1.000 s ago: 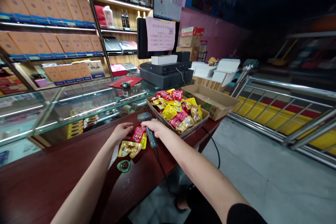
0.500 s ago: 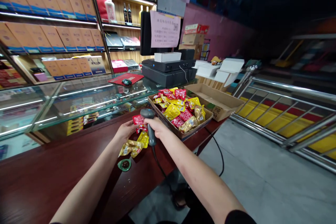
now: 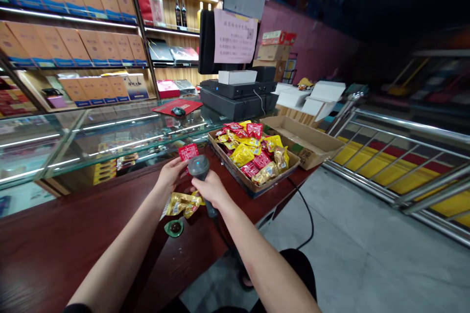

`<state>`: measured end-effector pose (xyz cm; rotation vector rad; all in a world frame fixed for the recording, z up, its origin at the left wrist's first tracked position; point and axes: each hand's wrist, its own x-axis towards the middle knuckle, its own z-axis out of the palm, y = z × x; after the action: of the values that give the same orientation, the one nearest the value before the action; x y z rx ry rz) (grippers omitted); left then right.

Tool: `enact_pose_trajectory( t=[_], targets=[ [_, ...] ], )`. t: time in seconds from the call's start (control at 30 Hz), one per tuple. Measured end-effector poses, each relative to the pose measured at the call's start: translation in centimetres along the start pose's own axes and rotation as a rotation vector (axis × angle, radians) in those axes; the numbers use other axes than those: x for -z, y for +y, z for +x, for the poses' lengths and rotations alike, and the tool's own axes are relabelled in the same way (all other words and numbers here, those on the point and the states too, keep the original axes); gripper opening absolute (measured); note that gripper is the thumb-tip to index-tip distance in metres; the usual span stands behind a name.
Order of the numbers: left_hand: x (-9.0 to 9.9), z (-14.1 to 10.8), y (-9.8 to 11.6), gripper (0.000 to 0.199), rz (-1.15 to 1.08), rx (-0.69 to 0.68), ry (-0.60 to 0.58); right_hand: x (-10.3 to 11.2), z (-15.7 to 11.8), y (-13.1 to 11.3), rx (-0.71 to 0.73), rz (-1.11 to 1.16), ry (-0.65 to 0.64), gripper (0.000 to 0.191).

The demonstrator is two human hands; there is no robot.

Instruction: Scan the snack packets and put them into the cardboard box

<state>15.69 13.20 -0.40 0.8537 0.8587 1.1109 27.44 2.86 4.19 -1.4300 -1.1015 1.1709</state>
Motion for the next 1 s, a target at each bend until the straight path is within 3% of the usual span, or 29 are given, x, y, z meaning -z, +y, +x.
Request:
enact_pose_trajectory(
  t=[0.2, 0.7, 0.8, 0.93, 1.0],
  targets=[
    [0.2, 0.2, 1.0, 0.042, -0.044, -0.045, -0.041, -1.3, -2.0, 0.4, -0.045, -0.009, -0.029, 0.001],
    [0.1, 0.3, 1.2, 0.047, -0.092, -0.109, -0.073, -1.5, -2.6, -0.2, -0.069, -0.015, -0.024, 0.010],
    [0.2, 0.3, 1.3, 0.042, -0.091, -0.082, -0.065, -1.0, -2.1, 0.0, -0.049, 0.043, -0.018, 0.004],
    [0.3, 0.2, 1.5, 0.036, -0.073, -0.046, -0.039, 0.9, -0.3, -0.8, 0.065, 0.096, 0.060, 0.019],
    [0.2, 0.1, 1.6, 0.034, -0.066, -0.028, -0.051, 2.0, 0.9, -1.8, 0.054, 0.163, 0.030, 0.024]
  ],
)
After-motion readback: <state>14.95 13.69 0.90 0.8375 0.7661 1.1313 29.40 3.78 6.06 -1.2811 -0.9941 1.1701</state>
